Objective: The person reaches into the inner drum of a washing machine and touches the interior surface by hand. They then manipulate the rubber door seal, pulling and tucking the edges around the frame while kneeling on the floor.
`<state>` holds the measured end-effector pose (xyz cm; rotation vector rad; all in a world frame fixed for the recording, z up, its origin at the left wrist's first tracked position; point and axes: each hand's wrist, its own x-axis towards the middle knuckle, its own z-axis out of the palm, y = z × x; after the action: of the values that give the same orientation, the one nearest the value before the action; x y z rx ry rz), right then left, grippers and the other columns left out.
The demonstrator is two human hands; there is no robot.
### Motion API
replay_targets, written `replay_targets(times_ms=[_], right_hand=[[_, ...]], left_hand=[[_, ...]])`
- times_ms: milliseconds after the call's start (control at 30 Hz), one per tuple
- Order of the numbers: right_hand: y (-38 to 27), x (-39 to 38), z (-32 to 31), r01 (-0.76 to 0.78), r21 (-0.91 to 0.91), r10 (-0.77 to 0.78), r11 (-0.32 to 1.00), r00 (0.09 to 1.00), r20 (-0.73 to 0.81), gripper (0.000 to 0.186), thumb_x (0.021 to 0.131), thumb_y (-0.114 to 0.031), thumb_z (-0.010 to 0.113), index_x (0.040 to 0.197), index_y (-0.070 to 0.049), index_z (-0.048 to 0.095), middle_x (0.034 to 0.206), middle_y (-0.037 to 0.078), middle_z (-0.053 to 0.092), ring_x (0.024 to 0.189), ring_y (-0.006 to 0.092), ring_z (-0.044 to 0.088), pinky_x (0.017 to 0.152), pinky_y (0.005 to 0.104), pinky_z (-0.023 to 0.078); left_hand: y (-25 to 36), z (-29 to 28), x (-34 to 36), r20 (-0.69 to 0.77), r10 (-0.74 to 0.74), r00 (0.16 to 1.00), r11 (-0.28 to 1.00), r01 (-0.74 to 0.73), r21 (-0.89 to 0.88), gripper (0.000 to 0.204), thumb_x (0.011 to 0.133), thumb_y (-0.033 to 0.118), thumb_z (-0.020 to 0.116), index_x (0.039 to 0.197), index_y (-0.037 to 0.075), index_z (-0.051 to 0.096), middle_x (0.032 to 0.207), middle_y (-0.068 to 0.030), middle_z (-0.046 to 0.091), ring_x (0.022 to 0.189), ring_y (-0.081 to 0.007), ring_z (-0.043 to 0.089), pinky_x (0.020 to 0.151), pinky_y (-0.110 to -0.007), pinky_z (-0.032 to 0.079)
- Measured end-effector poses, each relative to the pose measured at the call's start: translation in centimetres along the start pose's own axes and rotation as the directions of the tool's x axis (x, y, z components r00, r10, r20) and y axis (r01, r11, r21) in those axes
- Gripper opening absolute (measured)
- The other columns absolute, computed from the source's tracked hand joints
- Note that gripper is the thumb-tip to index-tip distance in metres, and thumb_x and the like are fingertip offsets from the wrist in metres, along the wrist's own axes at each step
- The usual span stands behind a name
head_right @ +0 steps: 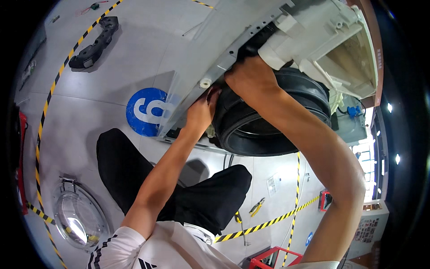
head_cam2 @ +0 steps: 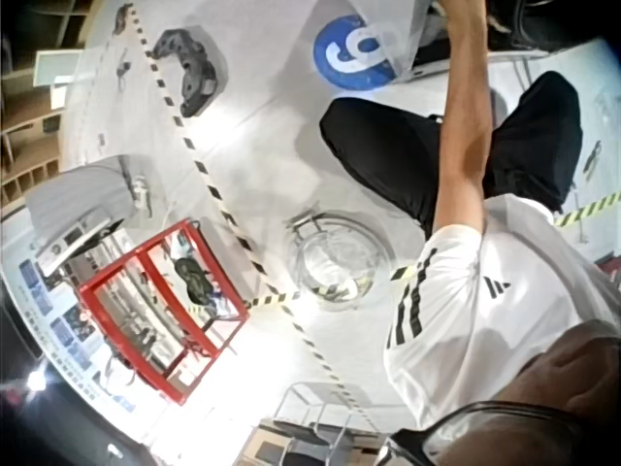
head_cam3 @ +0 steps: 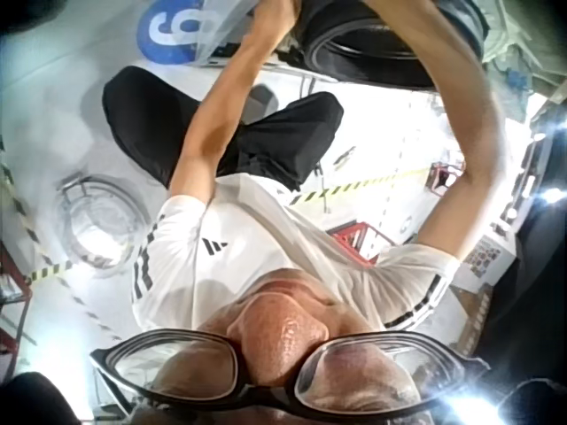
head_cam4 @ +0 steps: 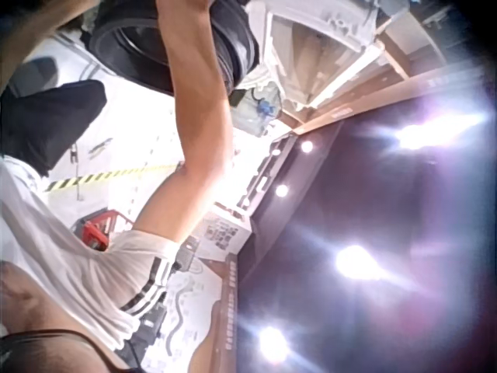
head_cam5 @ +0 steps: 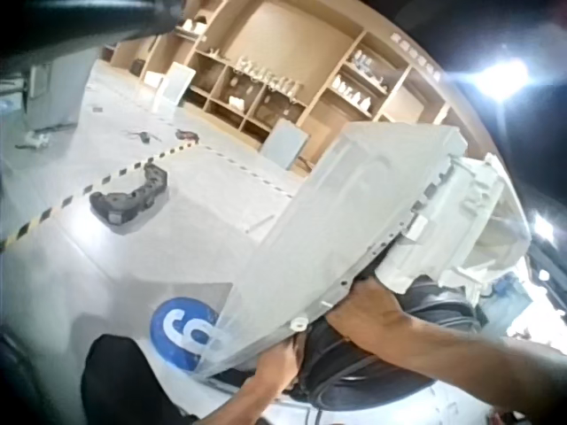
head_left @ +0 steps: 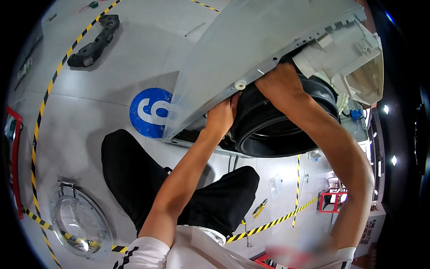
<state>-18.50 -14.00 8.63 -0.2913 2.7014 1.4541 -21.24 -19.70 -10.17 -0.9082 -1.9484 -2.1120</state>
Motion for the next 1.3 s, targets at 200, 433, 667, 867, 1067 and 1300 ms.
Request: replay_targets(times_ms=[200, 433, 667, 867, 1067, 1300], right_hand=[[-0.6, -2.0, -1.4, -0.038, 0.262, 0.083, 0.964, 0.983, -0.162, 0.006, 0.069, -0.011, 0.062, 0.073, -0.01, 0.066, 0.076, 0.004, 0.064, 0.067, 0.0226, 0.066, 0.055, 0.032, 0.052], [-10.3, -8.8, -2.4, 0.022, 0.911, 0.392, 0.412, 0.898, -0.199, 0.009, 0.073, -0.013, 0.069, 0.08, -0.008, 0.065, 0.071, 0.005, 0.059, 0.061, 0.0222, 0.06, 0.05, 0.0347, 0.048], [-19.7, -13.0, 3.8, -0.195, 0.966, 0.224, -0.172, 0.947, 0.231, 0.014, 0.079, -0.011, 0.067, 0.091, -0.003, 0.068, 0.08, 0.012, 0.066, 0.068, 0.029, 0.063, 0.061, 0.0346, 0.051], [-22.8, -12.8, 6.5, -0.16, 0.954, 0.178, -0.254, 0.962, 0.208, 0.017, 0.084, -0.007, 0.063, 0.098, 0.0, 0.067, 0.074, 0.012, 0.066, 0.06, 0.0175, 0.064, 0.058, 0.0273, 0.051], [-25.8, -14.1, 7.5, -0.338, 0.799, 0.019, -0.497, 0.916, 0.4, 0.021, 0.089, -0.01, 0.061, 0.103, 0.005, 0.065, 0.074, 0.009, 0.066, 0.061, 0.0111, 0.061, 0.059, 0.0247, 0.05], [-27.1, -12.8, 8.3, -0.232, 0.475, 0.033, -0.849, 0.873, 0.487, 0.023, 0.09, -0.016, 0.06, 0.103, 0.003, 0.064, 0.08, 0.005, 0.067, 0.062, 0.0114, 0.059, 0.059, 0.0261, 0.049]], left_hand=[[-1.3, -0.1, -2.7, -0.035, 0.015, 0.999, 0.998, -0.017, -0.054, 0.015, 0.086, 0.006, 0.058, 0.099, 0.0, 0.063, 0.086, -0.0215, 0.065, 0.079, -0.0342, 0.065, 0.071, -0.037, 0.049], [-2.0, -1.6, -2.5, 0.162, -0.094, 0.982, 0.987, 0.113, -0.115, 0.016, 0.086, 0.008, 0.059, 0.1, 0.001, 0.061, 0.086, -0.0185, 0.065, 0.075, -0.0312, 0.064, 0.069, -0.036, 0.05], [-1.3, -0.6, -2.3, 0.053, 0.051, 0.997, 0.998, -0.053, 0.023, 0.011, 0.084, 0.004, 0.06, 0.094, -0.001, 0.059, 0.082, -0.0189, 0.064, 0.065, -0.0338, 0.062, 0.06, -0.035, 0.048], [-0.5, -0.6, -1.9, 0.012, -0.073, 0.997, 0.991, 0.072, 0.116, 0.007, 0.083, 0.002, 0.056, 0.09, -0.001, 0.054, 0.079, -0.0233, 0.059, 0.077, -0.0427, 0.057, 0.066, -0.046, 0.045], [-0.5, -0.7, -1.1, 0.096, -0.073, 0.993, 0.957, 0.043, 0.286, 0.012, 0.086, 0.006, 0.053, 0.095, -0.001, 0.055, 0.083, -0.0252, 0.06, 0.081, -0.0452, 0.057, 0.07, -0.048, 0.045], [-1.3, -1.1, -2.4, 0.039, -0.043, 0.998, 0.993, 0.039, 0.109, 0.018, 0.085, 0.006, 0.059, 0.1, -0.004, 0.061, 0.084, -0.0219, 0.065, 0.079, -0.03, 0.067, 0.068, -0.033, 0.05]])
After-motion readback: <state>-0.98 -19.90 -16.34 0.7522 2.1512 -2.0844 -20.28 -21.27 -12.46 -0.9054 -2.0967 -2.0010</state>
